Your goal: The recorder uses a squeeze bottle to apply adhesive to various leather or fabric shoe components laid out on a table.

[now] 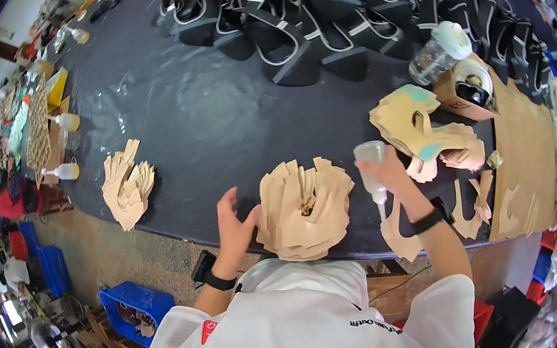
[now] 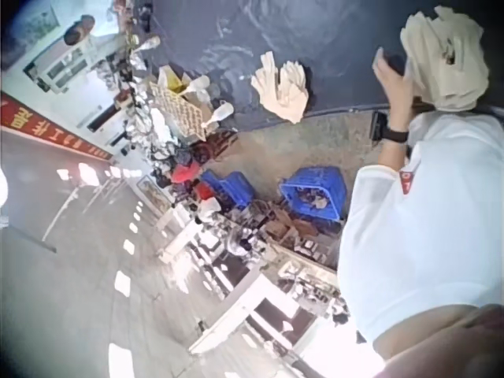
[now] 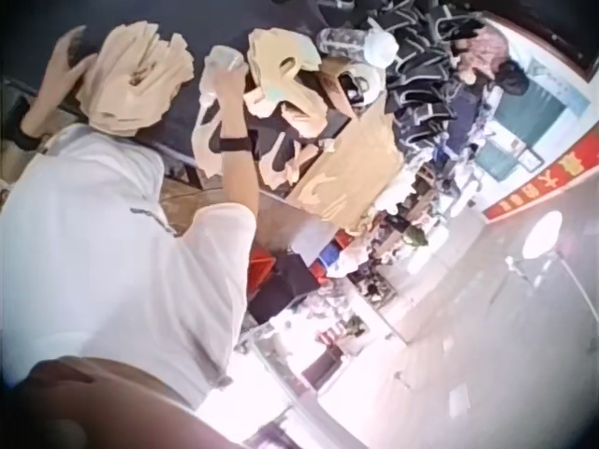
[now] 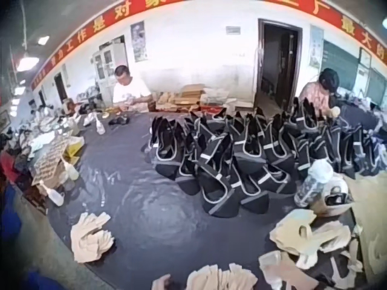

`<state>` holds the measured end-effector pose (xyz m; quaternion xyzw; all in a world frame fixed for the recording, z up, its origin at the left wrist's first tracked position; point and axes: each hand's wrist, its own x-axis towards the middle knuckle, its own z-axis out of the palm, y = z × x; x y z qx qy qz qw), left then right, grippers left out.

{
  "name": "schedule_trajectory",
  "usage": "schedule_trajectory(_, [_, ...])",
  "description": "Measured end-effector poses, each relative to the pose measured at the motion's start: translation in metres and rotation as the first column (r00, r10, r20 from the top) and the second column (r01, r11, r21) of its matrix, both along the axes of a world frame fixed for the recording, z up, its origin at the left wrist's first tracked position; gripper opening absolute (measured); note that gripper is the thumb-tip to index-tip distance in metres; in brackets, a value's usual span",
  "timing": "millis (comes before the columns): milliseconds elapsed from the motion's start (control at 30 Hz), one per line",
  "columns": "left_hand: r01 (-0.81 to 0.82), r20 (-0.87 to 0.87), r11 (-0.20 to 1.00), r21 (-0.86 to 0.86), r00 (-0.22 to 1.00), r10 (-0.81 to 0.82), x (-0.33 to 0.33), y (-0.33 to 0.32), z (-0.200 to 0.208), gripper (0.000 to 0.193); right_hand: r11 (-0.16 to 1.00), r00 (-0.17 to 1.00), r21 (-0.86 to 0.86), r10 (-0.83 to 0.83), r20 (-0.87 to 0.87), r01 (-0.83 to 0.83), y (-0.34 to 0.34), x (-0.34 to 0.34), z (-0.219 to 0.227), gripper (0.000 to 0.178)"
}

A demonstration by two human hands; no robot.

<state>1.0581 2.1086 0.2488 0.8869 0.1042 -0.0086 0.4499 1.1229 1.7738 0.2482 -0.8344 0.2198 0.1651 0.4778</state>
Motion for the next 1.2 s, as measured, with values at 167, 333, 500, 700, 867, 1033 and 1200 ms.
schedule_trajectory(167, [-0.048, -0.479, 0.949, -0.312, 0.87, -0.114, 0.004, -0.016, -0.007, 0.085, 0.942, 0.983, -0.318, 0.145, 0.11, -0.104, 0.019, 0.004, -0.005, 0.069])
schedule_trajectory(333, [0.076, -0.548, 0.966, -0.245, 0.812, -0.203, 0.009, -0.033, -0.017, 0.078, 0.867, 0.981, -0.48, 0.186, 0.059, -0.136, 0.037, 0.0, 0.011, 0.077])
schedule_trajectory(500, [0.206, -0.377, 0.972, 0.111, 0.914, -0.15, -0.005, -0.047, -0.006, 0.067, 0.748, 0.915, -0.664, 0.28, 0.292, -0.017, 0.039, -0.012, 0.013, 0.074])
schedule_trajectory(700, [-0.061, -0.177, 0.997, 0.037, 0.982, 0.066, 0.0, -0.006, -0.004, 0.062, 0.833, 0.686, -0.473, 0.523, 0.506, -0.287, 0.059, -0.058, 0.051, 0.051])
schedule_trajectory(867, [-0.377, 0.161, 0.849, 0.369, 0.926, 0.341, 0.031, 0.149, -0.002, 0.057, 0.991, 0.943, -0.102, 0.11, 0.313, -0.081, 0.085, -0.121, 0.022, 0.056])
schedule_trajectory(1033, [-0.485, 0.225, 0.711, 0.509, 0.873, 0.434, 0.047, 0.317, 0.006, 0.066, 0.694, 0.799, 0.397, -0.536, -0.271, 0.601, 0.121, -0.147, 0.01, 0.061])
schedule_trajectory(1200, [-0.453, -0.261, 0.886, 0.098, 0.848, 0.462, 0.059, 0.426, -0.053, 0.075, 0.62, 0.732, 0.482, -0.678, -0.068, 0.619, 0.158, -0.145, -0.007, 0.055])
